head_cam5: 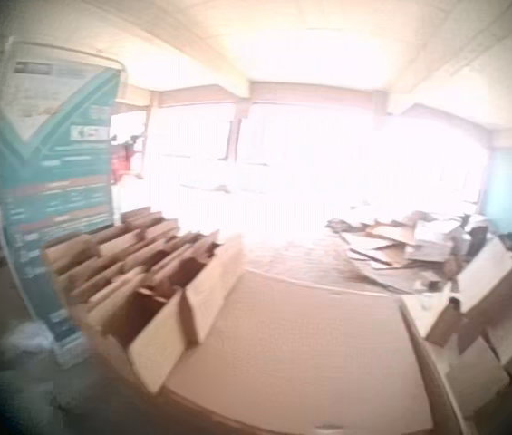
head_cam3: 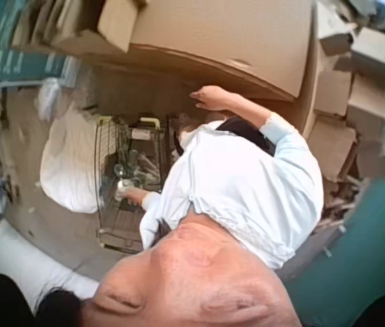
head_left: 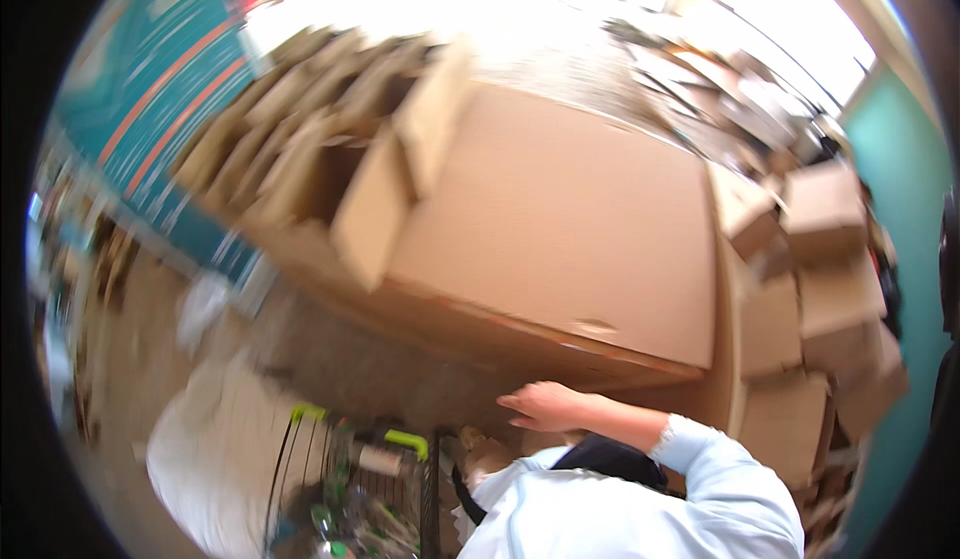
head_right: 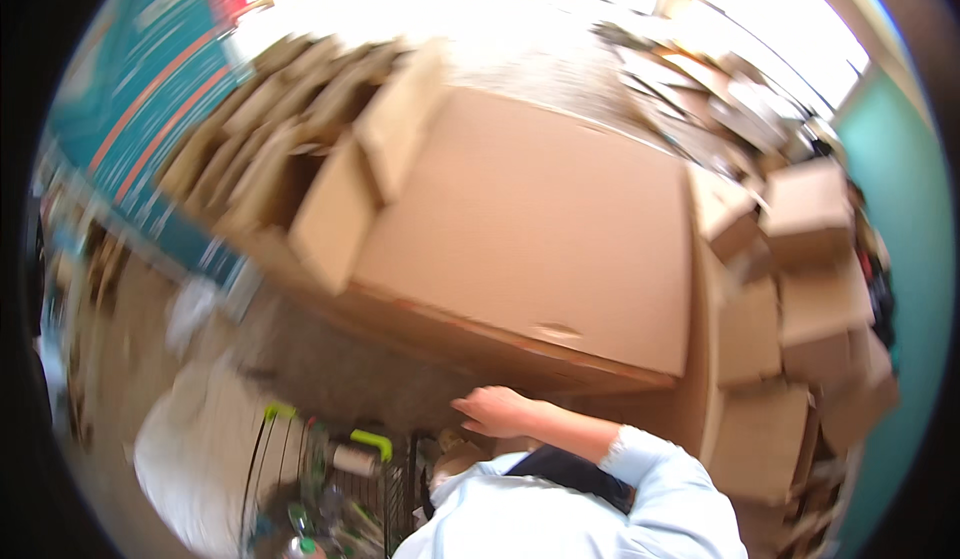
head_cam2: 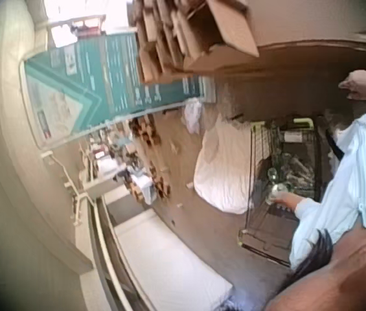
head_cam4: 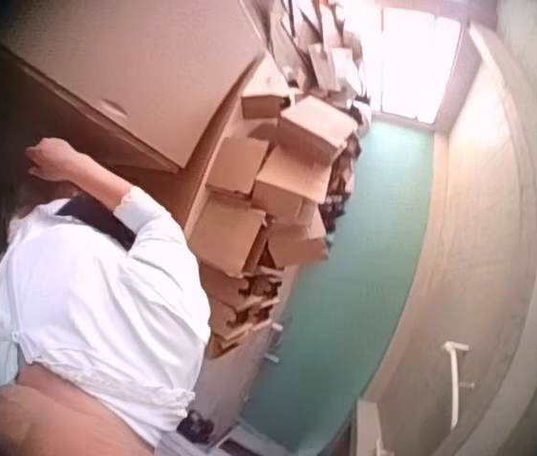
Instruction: The person picks up plastic bottles from a shopping cart and places them one at a time into cardboard boxes on a table, then organizes the boxes on the table.
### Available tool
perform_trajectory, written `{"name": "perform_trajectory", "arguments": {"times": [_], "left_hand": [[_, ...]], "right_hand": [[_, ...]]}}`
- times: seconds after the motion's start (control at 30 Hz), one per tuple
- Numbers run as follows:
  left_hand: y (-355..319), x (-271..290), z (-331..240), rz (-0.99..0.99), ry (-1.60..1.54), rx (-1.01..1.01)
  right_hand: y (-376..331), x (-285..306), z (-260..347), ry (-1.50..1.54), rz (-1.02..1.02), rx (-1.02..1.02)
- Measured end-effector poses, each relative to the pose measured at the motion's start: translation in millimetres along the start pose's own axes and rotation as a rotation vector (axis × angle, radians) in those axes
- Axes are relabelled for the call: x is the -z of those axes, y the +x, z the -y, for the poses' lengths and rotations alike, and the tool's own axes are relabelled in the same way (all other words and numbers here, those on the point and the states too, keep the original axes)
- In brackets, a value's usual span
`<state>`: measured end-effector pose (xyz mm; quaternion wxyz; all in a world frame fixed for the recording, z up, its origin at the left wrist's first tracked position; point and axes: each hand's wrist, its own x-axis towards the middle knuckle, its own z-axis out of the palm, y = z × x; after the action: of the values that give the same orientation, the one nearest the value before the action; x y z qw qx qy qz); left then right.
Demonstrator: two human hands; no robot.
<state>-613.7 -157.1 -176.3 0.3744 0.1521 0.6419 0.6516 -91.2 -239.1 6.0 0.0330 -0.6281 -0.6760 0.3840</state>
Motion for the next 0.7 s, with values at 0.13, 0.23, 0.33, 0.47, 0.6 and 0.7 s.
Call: {"name": "perform_trajectory", "arguments": {"times": [0.13,0.23,0.33,0.47,0.6,0.7], "left_hand": [[-76,-182,-21,0.381,0.1,-0.06],[-150,-286,-21,0.622,0.112,-0.064],[-212,-352,-26,0.788,0.122,-0.056],[-285,-406,-24,0.928,0.12,-0.02],[-320,-426,-28,0.978,0.118,-0.007],[-329,-427,-35,0.965,0.104,-0.008]], "right_hand": [[-63,60,-61,0.075,-0.539,-0.233],[-156,114,-114,0.078,-1.167,-0.477],[-258,166,-157,0.02,-1.795,-0.513],[-396,223,-209,-0.934,-1.961,-1.086],[-488,268,-274,-0.746,-1.615,-1.595],[-497,284,-294,-0.465,-1.501,-1.532]]}}
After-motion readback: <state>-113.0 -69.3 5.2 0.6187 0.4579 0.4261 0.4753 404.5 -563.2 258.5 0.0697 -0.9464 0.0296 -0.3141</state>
